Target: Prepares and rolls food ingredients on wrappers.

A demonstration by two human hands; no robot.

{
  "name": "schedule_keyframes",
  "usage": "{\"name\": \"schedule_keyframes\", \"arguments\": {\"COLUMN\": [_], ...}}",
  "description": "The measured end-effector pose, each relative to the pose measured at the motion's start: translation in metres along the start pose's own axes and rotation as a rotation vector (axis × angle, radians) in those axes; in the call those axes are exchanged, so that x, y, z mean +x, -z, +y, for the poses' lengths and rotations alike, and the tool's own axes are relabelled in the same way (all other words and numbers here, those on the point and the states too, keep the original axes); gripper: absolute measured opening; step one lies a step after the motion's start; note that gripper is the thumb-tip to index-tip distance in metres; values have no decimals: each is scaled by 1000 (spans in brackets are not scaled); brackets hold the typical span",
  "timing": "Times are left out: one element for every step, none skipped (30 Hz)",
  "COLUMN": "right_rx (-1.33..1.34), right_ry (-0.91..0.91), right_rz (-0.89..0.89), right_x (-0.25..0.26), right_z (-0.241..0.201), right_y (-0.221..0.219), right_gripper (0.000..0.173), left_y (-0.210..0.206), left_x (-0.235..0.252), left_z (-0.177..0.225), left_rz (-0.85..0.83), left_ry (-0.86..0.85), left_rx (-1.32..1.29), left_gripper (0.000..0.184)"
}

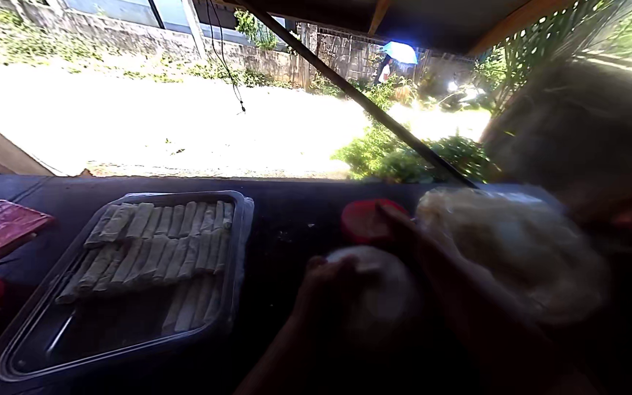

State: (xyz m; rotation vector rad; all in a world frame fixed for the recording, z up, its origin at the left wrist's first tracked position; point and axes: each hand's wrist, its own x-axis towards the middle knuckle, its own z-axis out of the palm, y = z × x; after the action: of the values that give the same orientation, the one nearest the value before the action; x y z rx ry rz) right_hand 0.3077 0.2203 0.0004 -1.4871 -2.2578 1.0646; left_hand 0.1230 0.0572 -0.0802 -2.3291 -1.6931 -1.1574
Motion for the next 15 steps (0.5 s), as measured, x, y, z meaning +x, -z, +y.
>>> {"name": "schedule_keyframes", "arguments": {"right_rx": [92, 152, 184, 196, 199, 205, 218, 234, 251, 265, 273, 282, 300, 328, 356], "right_ry": [-7, -11, -18, -33, -53, -73, -89, -101, -106, -106, -98, -81, -52, -16, 16], "right_rz": [5, 21, 31, 30, 30, 33, 38, 43, 51, 63, 75, 94, 111, 122, 122], "right_x": [-2, -1, -2, -3, -4, -6, -7, -9, -10, -11, -14, -16, -19, -22, -25], "right_z": [-1, 2, 4, 5, 5, 5, 6, 6, 6, 6, 6, 6, 5, 6, 6], "right_y": [0, 0, -1, -1, -2, -3, -4, -5, -5, -6, -5, -5, -5, -5, -4], "right_gripper": [83, 89, 92, 94, 94, 94, 94, 94, 94, 95, 95, 95, 95, 94, 95], "left_y": [0, 0, -1, -2, -2, -2, -2, -1, -1, -1, -1, 0, 1, 1, 0], "left_x": [0, 1, 1, 1, 1, 0, 0, 0, -1, -1, -2, -3, -4, -4, -5], "left_z": [0, 0, -1, -1, -1, -1, -1, -1, 0, 0, 1, 2, 2, 2, 3], "left_rz": [-1, -1, -3, -1, -4, -9, -10, -6, 3, 13, 22, 31, 40, 48, 55], "left_ry": [3, 8, 15, 21, 30, 40, 48, 56, 64, 76, 92, 109, 124, 143, 166], "left_rx": [-7, -20, -30, -38, -46, -54, -66, -77, -95, -114, -128, -135, -140, -150, -162], "left_gripper": [32, 33, 34, 35, 35, 34, 33, 33, 34, 34, 35, 38, 40, 42, 43]}}
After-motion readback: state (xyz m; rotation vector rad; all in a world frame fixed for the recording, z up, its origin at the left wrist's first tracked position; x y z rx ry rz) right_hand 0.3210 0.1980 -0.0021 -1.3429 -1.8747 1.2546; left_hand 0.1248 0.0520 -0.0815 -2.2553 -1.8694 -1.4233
